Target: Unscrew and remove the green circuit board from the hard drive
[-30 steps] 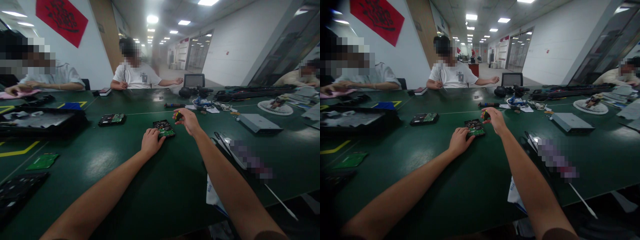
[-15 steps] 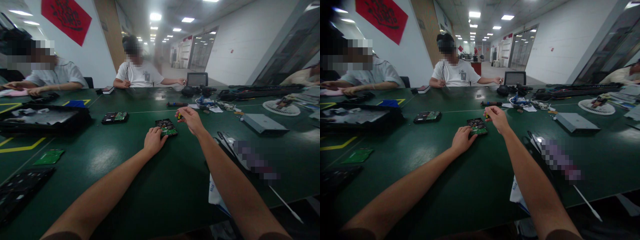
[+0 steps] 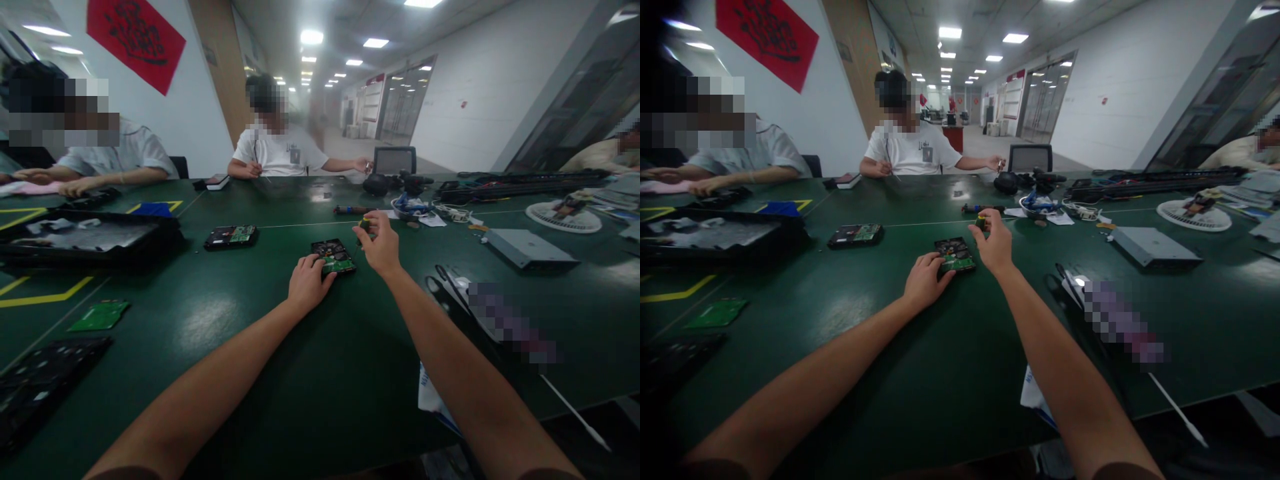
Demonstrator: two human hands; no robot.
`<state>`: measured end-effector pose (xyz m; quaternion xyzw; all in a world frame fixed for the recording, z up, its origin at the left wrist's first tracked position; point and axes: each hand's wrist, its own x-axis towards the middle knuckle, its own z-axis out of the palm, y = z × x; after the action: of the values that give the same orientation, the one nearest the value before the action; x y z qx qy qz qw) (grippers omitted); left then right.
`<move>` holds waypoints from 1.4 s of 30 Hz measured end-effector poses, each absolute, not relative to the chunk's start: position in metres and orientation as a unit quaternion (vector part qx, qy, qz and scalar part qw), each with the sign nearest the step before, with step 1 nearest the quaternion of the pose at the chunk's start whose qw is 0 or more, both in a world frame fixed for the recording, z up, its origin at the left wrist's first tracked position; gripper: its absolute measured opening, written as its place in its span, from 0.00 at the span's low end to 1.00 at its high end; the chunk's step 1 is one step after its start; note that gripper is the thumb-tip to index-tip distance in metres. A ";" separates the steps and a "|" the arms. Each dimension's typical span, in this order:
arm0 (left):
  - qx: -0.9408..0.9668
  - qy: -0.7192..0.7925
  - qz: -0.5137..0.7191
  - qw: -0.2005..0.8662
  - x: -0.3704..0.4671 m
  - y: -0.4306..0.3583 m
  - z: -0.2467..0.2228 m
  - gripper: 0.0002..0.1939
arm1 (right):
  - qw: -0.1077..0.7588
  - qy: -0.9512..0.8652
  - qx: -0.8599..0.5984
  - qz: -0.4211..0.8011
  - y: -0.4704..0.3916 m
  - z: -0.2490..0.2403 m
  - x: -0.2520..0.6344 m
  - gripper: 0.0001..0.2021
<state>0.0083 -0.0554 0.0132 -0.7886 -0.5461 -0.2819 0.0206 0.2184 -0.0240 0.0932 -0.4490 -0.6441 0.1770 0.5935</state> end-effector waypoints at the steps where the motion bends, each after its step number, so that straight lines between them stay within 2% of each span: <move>1: -0.788 -0.547 -0.282 0.021 0.008 -0.055 0.013 0.23 | 0.586 -0.654 -0.448 0.167 -0.025 0.094 0.218 0.20; 4: -0.786 -0.550 -0.283 0.017 0.009 -0.055 0.013 0.23 | 0.560 -0.684 -0.450 0.128 -0.026 0.095 0.218 0.17; 8: -0.785 -0.554 -0.278 0.007 0.008 -0.055 0.013 0.23 | 0.534 -0.702 -0.464 0.079 -0.022 0.092 0.221 0.20; 13: -0.784 -0.556 -0.276 0.005 0.008 -0.055 0.014 0.25 | 0.542 -0.691 -0.471 0.079 -0.018 0.089 0.226 0.22; 21: -0.784 -0.555 -0.278 0.005 0.008 -0.055 0.012 0.25 | 0.525 -0.710 -0.468 0.042 -0.023 0.092 0.222 0.19; 26: -0.784 -0.554 -0.280 0.007 0.008 -0.055 0.012 0.24 | 0.528 -0.712 -0.459 0.063 -0.020 0.089 0.224 0.20; 31: -0.786 -0.551 -0.281 0.018 0.008 -0.054 0.010 0.24 | 0.538 -0.702 -0.466 0.022 -0.017 0.085 0.225 0.20; 37: -0.785 -0.549 -0.285 0.027 0.008 -0.053 0.008 0.25 | 0.534 -0.718 -0.446 0.008 -0.014 0.079 0.223 0.25; 42: -0.783 -0.553 -0.284 0.024 0.008 -0.054 0.008 0.25 | 0.525 -0.719 -0.455 -0.017 -0.014 0.079 0.223 0.23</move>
<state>0.0084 -0.0537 0.0080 -0.7826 -0.5532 -0.2845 0.0243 0.2230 -0.0143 0.0789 -0.4551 -0.7190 -0.0173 0.5250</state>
